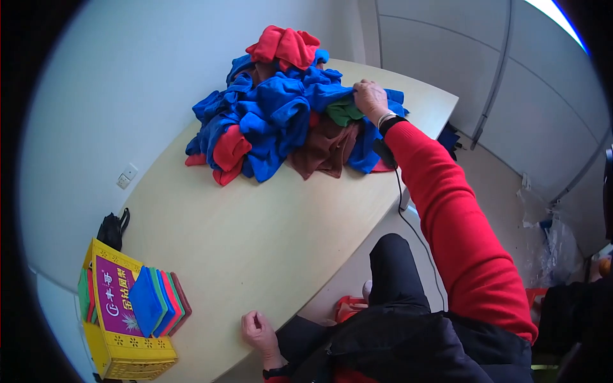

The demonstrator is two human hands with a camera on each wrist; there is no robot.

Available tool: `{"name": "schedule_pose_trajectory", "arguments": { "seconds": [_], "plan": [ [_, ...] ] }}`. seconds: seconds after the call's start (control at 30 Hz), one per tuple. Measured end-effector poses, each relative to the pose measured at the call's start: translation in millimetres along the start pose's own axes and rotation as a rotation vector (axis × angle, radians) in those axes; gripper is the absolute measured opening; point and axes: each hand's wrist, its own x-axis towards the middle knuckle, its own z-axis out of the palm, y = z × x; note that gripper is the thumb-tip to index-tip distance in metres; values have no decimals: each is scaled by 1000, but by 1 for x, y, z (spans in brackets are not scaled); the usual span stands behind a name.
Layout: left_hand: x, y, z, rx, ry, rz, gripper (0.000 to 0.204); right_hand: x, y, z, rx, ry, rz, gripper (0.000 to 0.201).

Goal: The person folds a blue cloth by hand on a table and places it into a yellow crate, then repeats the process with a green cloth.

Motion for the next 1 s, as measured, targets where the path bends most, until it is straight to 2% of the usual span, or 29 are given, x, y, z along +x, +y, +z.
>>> {"name": "schedule_pose_trajectory", "arguments": {
  "seconds": [0.13, 0.2, 0.23, 0.27, 0.33, 0.37, 0.4, 0.47, 0.53, 0.6, 0.63, 0.7, 0.77, 0.87, 0.93, 0.97, 1.0],
  "plan": [
    [2, 9, -4, -18, -27, -48, 3, 20, -23, -19, 64, 73, -121, 19],
    [1, 6, -3, -20, -19, -32, 3, 16, -70, -41, 131, 136, -269, 14],
    [0, 2, -1, -17, -7, -16, 3, 6, -102, -64, 176, 75, -268, 13],
    [-1, -1, 0, -13, 4, -1, 3, -12, -137, -86, 222, 14, -266, 12],
    [-2, -3, 0, -10, 12, 6, 3, -58, -192, -102, 322, 0, -455, 10],
    [-3, -4, -1, 0, 21, 11, 3, -82, -214, -104, 300, -107, -607, 10],
    [-4, -6, -1, 9, 29, 18, 4, -114, -237, -103, 688, -118, -539, 10],
    [-5, -16, 2, -105, 29, -63, 8, -179, -283, -101, 903, -267, -483, 12],
    [-4, -19, 1, -386, 45, -165, 26, -241, -315, -114, 919, -515, -515, 15],
    [4, 14, -14, -669, 60, -294, 43, -303, -334, -114, 990, -608, -538, 15],
    [5, 15, -14, -680, 101, -310, 48, -328, -342, -115, 1044, -667, -557, 15],
    [-1, 5, -9, -677, 166, -349, 53, -356, -350, -117, 1093, -742, -626, 15],
    [-8, -20, -11, -598, 136, -254, 57, -376, -351, -122, 1152, -821, -735, 15],
    [-18, -50, -17, -489, 131, -187, 60, -358, -331, -127, 1191, -917, -759, 16],
    [-21, -61, -20, -335, 154, -135, 63, -332, -303, -111, 1017, -758, -629, 16],
    [-21, -51, -25, -333, 159, -144, 63, -318, -284, -98, 898, -615, -605, 15],
    [-16, -27, -34, -241, 210, -78, 59, -302, -260, -85, 921, -599, -481, 14]
  ]
}}
